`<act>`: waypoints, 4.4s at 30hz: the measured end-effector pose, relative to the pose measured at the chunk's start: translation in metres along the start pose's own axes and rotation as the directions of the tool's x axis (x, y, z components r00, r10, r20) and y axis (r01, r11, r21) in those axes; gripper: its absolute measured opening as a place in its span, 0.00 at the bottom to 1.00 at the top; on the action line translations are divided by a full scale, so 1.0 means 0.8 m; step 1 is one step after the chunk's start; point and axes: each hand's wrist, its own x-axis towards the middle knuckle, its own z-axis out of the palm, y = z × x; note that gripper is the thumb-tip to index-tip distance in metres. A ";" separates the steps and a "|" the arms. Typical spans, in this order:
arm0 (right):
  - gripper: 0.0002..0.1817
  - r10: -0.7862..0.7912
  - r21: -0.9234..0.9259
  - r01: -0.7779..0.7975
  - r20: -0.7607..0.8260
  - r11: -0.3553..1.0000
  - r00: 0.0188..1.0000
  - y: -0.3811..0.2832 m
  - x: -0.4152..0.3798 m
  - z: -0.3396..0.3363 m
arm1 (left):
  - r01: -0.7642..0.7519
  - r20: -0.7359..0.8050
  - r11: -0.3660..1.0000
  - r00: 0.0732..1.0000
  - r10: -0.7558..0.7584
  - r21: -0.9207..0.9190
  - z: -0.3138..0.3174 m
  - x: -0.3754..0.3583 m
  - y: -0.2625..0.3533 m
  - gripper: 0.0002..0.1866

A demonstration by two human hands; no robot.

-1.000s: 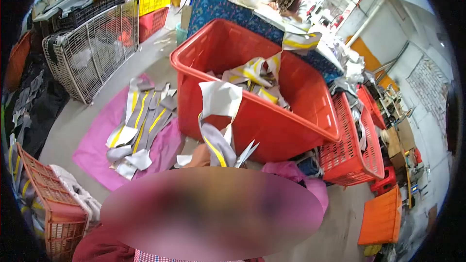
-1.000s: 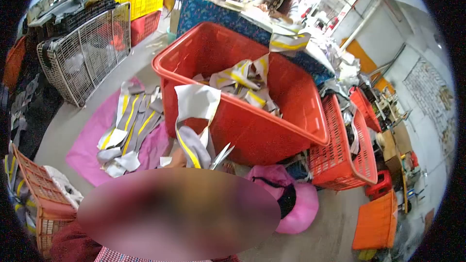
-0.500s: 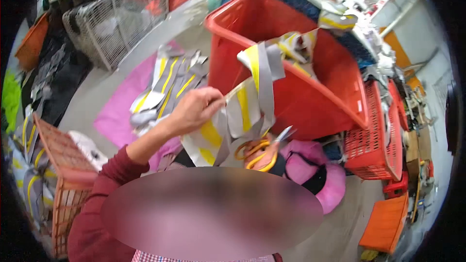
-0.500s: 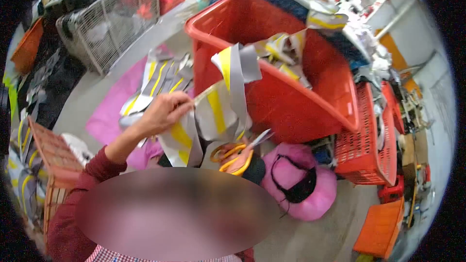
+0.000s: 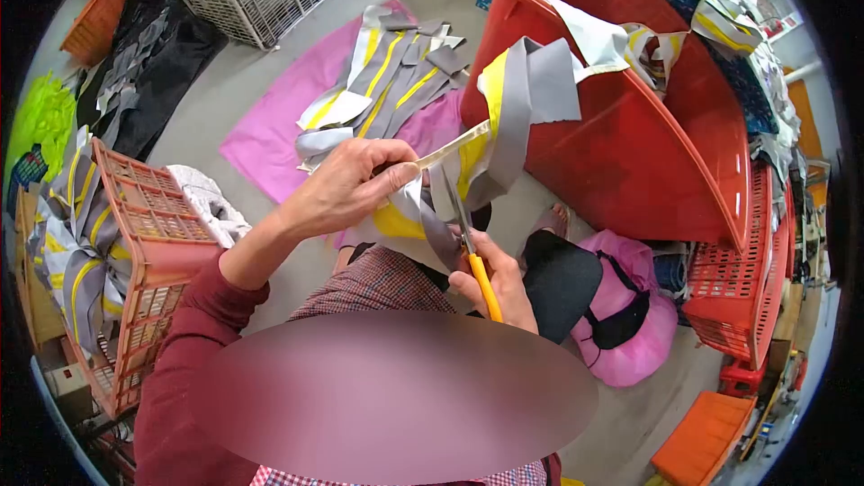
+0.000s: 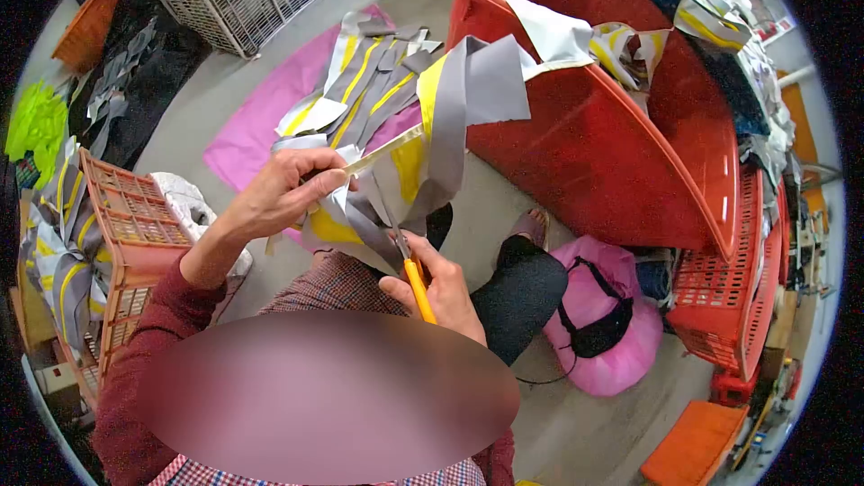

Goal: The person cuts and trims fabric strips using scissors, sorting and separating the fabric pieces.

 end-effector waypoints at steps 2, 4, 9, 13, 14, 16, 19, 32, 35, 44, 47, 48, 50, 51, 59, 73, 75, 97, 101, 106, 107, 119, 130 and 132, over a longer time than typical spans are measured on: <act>0.32 0.016 -0.043 -0.014 0.042 0.999 0.999 -0.009 0.006 -0.007 | -0.015 -0.012 1.000 1.000 0.015 -0.001 -0.004 -0.001 0.002 0.12; 0.33 0.036 -0.084 -0.030 0.078 0.996 0.996 -0.016 0.010 -0.010 | -0.019 0.006 0.999 1.000 0.019 -0.032 -0.007 -0.001 0.004 0.12; 0.34 0.057 -0.056 -0.051 0.111 0.997 0.992 -0.022 0.019 -0.008 | 0.031 0.038 0.994 0.999 -0.027 -0.103 -0.006 0.002 0.000 0.12; 0.34 0.046 -0.086 -0.037 0.101 0.996 0.994 -0.015 0.016 -0.014 | 0.010 0.009 0.996 1.000 -0.010 -0.092 -0.007 0.007 -0.007 0.12; 0.34 0.082 -0.069 -0.074 0.116 0.995 0.990 -0.012 0.013 -0.016 | 0.009 0.007 0.996 1.000 -0.009 -0.092 -0.007 0.007 -0.006 0.12; 0.34 0.123 -0.050 -0.117 0.126 0.992 0.984 -0.011 0.011 -0.016 | 0.029 0.050 0.994 0.998 -0.024 -0.101 -0.007 0.007 -0.002 0.12; 0.33 0.076 -0.066 -0.068 0.117 0.996 0.990 -0.016 0.018 -0.013 | 0.045 0.074 0.992 0.997 -0.037 -0.119 -0.006 0.006 0.004 0.13; 0.21 0.256 0.209 -0.255 0.024 0.944 0.966 -0.012 0.022 0.001 | 0.091 0.127 0.994 0.988 -0.083 -0.056 -0.029 0.004 -0.024 0.13; 0.24 0.085 0.158 -0.081 -0.022 0.984 0.996 0.017 0.017 -0.006 | 0.228 0.131 0.965 0.969 -0.211 -0.130 -0.065 0.011 -0.041 0.13; 0.26 0.152 0.135 -0.148 -0.021 0.980 0.988 0.040 0.015 -0.009 | -0.046 -0.258 0.743 0.922 0.288 0.667 -0.163 0.274 -0.180 0.15; 0.27 0.223 0.179 -0.214 -0.033 0.960 0.974 0.044 0.020 -0.013 | -0.058 -0.414 0.535 0.567 0.713 0.843 -0.196 0.396 -0.161 0.20; 0.28 0.223 0.152 -0.213 -0.058 0.965 0.973 0.044 0.023 -0.014 | -0.059 -0.413 0.535 0.566 0.713 0.843 -0.196 0.414 -0.148 0.20; 0.28 0.239 0.145 -0.228 -0.068 0.963 0.969 0.045 0.027 -0.017 | 0.135 -0.468 0.490 0.588 0.660 0.861 -0.196 0.442 -0.131 0.16; 0.28 0.256 0.137 -0.244 -0.076 0.960 0.964 0.047 0.028 -0.017 | 0.133 -0.468 0.492 0.590 0.658 0.860 -0.196 0.452 -0.149 0.16; 0.32 0.295 0.113 -0.289 -0.043 0.951 0.955 0.046 0.032 -0.027 | 0.032 -0.227 0.649 0.949 0.220 0.760 -0.085 0.366 -0.442 0.20; 0.37 0.188 0.146 -0.153 -0.275 0.977 0.943 0.053 0.037 -0.026 | -0.064 0.018 0.927 0.997 0.076 -0.369 0.193 0.283 -0.105 0.10; 0.34 0.185 0.162 -0.142 -0.289 0.976 0.939 0.053 0.033 -0.028 | -0.111 -0.068 0.935 0.993 0.093 -0.337 0.228 0.302 -0.086 0.12; 0.30 0.112 0.108 -0.130 0.156 0.986 0.981 -0.014 -0.009 0.005 | 0.265 -0.025 0.952 0.962 -0.272 -0.151 0.014 -0.035 -0.075 0.10; 0.31 0.184 -0.031 -0.181 0.188 0.983 0.965 -0.009 -0.008 0.020 | 0.232 0.090 0.972 0.970 -0.228 -0.037 0.009 -0.038 -0.069 0.12; 0.32 0.228 -0.124 -0.205 0.211 0.971 0.950 -0.012 -0.004 0.029 | 0.302 0.202 0.918 0.946 -0.254 -0.259 -0.007 -0.046 -0.066 0.13; 0.32 0.215 -0.133 -0.190 0.204 0.973 0.955 -0.012 -0.001 0.030 | 0.316 0.235 0.883 0.941 -0.245 -0.346 -0.007 -0.048 -0.063 0.14; 0.29 0.065 -0.204 -0.035 0.142 0.978 0.988 -0.025 0.029 0.020 | 0.304 0.228 0.839 0.948 -0.221 -0.452 0.005 -0.037 -0.069 0.13; 0.29 0.124 0.083 -0.121 -0.029 0.989 0.992 0.043 -0.013 0.010 | -0.018 -0.186 0.988 0.981 0.047 0.156 0.036 0.118 -0.133 0.13; 0.28 0.126 0.135 -0.118 -0.047 0.984 0.991 0.046 -0.012 0.007 | -0.145 -0.163 0.937 0.965 0.204 0.317 0.076 0.175 -0.151 0.13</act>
